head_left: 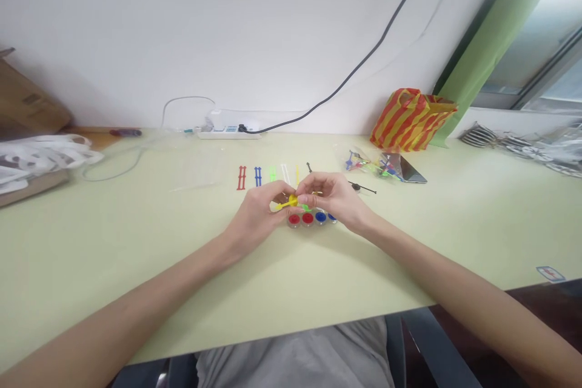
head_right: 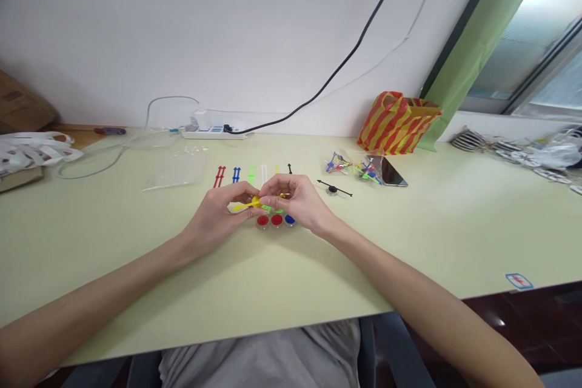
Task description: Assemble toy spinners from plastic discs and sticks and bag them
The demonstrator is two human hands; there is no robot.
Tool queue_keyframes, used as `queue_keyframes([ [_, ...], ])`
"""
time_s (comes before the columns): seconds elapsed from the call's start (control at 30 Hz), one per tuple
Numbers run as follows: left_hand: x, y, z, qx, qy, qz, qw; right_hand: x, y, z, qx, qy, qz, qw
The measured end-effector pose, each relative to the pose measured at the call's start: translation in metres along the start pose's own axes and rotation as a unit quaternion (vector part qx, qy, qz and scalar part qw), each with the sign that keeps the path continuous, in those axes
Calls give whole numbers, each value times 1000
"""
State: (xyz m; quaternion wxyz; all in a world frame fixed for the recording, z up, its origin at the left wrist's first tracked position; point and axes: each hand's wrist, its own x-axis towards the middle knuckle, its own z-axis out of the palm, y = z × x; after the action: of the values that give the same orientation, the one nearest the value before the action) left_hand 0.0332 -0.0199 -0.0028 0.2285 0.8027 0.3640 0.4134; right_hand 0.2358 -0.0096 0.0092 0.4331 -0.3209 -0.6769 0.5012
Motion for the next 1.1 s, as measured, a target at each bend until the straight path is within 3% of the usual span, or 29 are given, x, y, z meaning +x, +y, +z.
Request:
queue_keyframes([
  [0.1, -2, -4, 0, 7, 0, 43, 999, -2, 1, -1, 4, -15, 5, 1000],
  [0.3, -7, -3, -1, 116, -1, 195, 974, -4, -1, 4, -42, -22, -9, 999],
  [0.4, -7, -1, -3, 146, -5, 218, 965, -3, -2, 9, -78, -15, -34, 996],
  [0.63, 0, 1, -6, 134, 37, 145, 980, -1, -7, -7, -136, -36, -145, 979],
  [0.9, 2, -7, -8, 163, 25, 105, 981, 2, -2, -8, -238, -16, -237, 942],
  [1.0, 3, -9, -10, 187, 26, 76, 979, 10, -7, -35, -281, 41, -245, 927],
  [1.1, 3, -10, -12, 211, 1, 42, 977, 17, -7, -88, -360, 114, -165, 911],
])
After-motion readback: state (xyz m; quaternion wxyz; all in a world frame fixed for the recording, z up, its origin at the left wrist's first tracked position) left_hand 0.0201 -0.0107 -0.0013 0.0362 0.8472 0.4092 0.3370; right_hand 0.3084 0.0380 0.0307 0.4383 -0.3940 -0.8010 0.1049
